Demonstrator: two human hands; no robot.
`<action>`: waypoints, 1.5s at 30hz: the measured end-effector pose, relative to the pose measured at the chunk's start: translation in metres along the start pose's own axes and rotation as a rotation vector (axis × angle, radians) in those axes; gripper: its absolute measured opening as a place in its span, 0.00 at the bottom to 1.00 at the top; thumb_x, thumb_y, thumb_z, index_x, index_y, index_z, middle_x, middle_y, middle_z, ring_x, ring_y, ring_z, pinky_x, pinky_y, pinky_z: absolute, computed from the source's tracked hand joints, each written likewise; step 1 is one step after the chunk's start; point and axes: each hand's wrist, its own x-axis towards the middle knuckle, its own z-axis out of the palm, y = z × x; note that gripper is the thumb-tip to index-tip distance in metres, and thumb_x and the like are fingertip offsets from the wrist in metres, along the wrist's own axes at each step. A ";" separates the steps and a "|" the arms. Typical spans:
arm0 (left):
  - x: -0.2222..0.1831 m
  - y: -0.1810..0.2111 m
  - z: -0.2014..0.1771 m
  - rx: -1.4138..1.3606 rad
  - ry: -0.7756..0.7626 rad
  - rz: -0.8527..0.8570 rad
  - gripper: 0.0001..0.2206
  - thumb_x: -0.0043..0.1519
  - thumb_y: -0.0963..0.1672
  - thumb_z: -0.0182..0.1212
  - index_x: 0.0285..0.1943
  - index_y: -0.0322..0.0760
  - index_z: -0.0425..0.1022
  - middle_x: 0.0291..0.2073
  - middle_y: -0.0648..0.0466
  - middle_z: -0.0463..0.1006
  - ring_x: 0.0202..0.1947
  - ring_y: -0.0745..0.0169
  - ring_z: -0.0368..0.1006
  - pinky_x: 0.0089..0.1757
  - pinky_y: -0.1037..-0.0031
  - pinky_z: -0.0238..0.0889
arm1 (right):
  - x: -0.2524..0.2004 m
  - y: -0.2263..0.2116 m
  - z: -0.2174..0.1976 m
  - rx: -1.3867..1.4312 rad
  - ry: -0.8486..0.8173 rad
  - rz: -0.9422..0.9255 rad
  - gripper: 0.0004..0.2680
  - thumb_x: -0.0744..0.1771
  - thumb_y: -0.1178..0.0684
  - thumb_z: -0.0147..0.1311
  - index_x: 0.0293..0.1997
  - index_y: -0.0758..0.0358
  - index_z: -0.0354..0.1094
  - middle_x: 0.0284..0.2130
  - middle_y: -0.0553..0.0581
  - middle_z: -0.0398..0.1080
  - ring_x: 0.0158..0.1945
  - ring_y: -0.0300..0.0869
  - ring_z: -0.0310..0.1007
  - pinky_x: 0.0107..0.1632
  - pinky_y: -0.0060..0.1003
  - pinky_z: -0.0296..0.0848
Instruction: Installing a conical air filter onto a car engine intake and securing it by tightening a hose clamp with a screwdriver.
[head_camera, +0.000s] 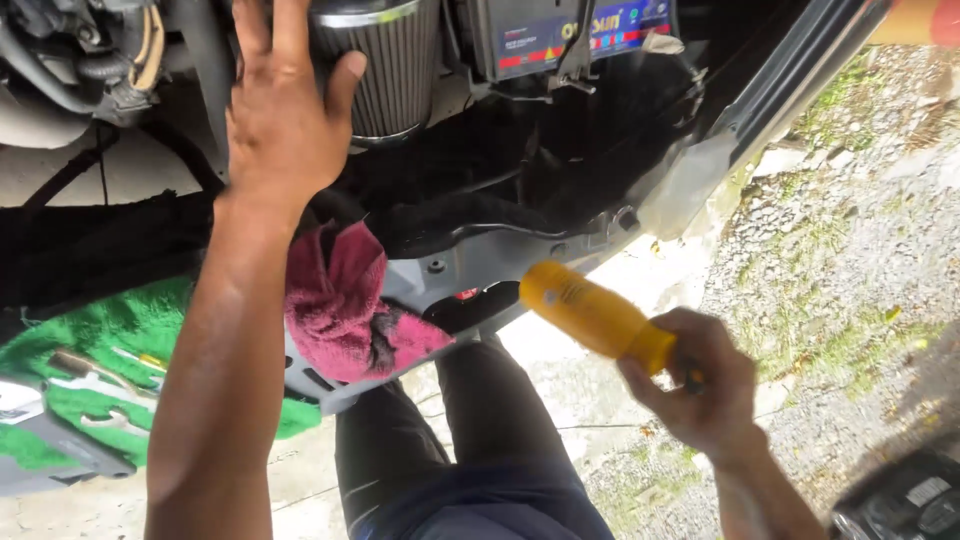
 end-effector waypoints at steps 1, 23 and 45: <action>0.011 0.000 -0.002 0.051 0.022 0.003 0.22 0.70 0.45 0.59 0.68 0.44 0.50 0.65 0.31 0.48 0.48 0.15 0.67 0.38 0.37 0.65 | 0.000 0.005 0.012 -0.083 -0.030 -0.011 0.16 0.57 0.50 0.66 0.44 0.53 0.64 0.27 0.44 0.69 0.16 0.27 0.61 0.20 0.22 0.63; 0.011 -0.017 0.013 0.077 0.102 0.069 0.24 0.72 0.46 0.59 0.69 0.41 0.48 0.63 0.34 0.52 0.49 0.22 0.66 0.40 0.42 0.66 | 0.008 0.000 0.062 -0.093 -0.275 0.115 0.33 0.50 0.32 0.69 0.55 0.49 0.58 0.26 0.42 0.67 0.21 0.32 0.70 0.24 0.28 0.73; 0.012 -0.004 0.001 -0.054 0.040 -0.051 0.26 0.66 0.47 0.54 0.69 0.61 0.45 0.69 0.43 0.46 0.55 0.32 0.68 0.36 0.51 0.74 | 0.255 -0.083 0.052 1.314 0.351 0.236 0.15 0.59 0.39 0.55 0.32 0.63 0.65 0.17 0.53 0.61 0.21 0.40 0.67 0.26 0.34 0.74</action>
